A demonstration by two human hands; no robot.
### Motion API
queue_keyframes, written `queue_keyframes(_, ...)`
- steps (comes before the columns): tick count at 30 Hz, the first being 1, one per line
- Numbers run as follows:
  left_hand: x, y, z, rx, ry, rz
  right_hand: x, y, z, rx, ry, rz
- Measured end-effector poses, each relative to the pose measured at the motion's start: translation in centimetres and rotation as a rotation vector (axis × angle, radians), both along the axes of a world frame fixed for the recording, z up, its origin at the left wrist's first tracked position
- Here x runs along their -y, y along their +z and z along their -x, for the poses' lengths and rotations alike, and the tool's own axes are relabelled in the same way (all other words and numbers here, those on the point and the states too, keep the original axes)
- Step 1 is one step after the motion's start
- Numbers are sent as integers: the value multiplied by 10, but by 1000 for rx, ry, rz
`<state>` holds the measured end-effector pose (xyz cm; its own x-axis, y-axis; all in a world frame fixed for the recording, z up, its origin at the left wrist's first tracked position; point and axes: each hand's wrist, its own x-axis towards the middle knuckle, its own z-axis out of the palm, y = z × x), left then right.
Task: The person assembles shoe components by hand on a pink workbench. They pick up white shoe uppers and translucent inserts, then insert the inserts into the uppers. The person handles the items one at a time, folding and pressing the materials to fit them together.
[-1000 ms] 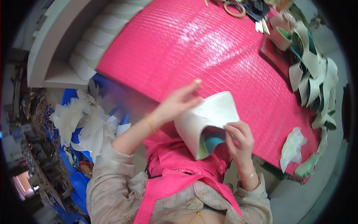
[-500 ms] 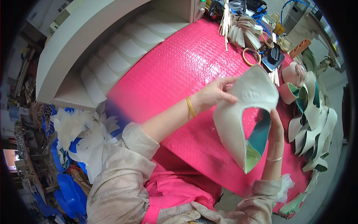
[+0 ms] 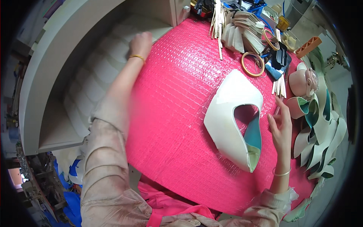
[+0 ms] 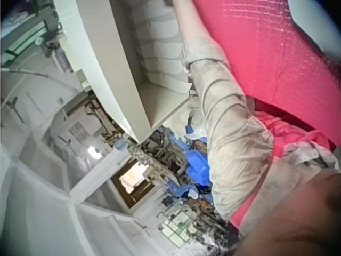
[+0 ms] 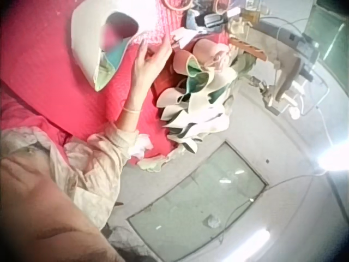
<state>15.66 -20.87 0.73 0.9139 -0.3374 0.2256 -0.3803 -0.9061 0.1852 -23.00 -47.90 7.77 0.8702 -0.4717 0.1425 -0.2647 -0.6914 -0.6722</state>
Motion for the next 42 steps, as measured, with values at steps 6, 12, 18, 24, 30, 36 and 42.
queue_keyframes(6, -4, -8, 3, 252, -131, 70, -11, 15, 18, 3, 32, -20)
queue_keyframes(12, -7, 21, -6, 388, 17, 224, -26, 31, 23, -65, 121, 4)
queue_keyframes(18, 40, 120, 55, 313, -192, 331, -55, 44, -5, -163, 418, -842)
queue_keyframes(24, 29, 189, 130, 95, -616, 339, -105, 29, -97, -326, 409, -1513)
queue_keyframes(30, 25, 205, 260, 283, -1164, 96, -107, 45, -78, 128, 316, -1438)
queue_keyframes(36, 9, 150, 373, 193, -1456, 305, -54, 55, 40, 463, 189, -1403)
queue_keyframes(42, 50, 104, 353, -89, -1050, 369, -5, 40, 195, 574, -216, -1377)
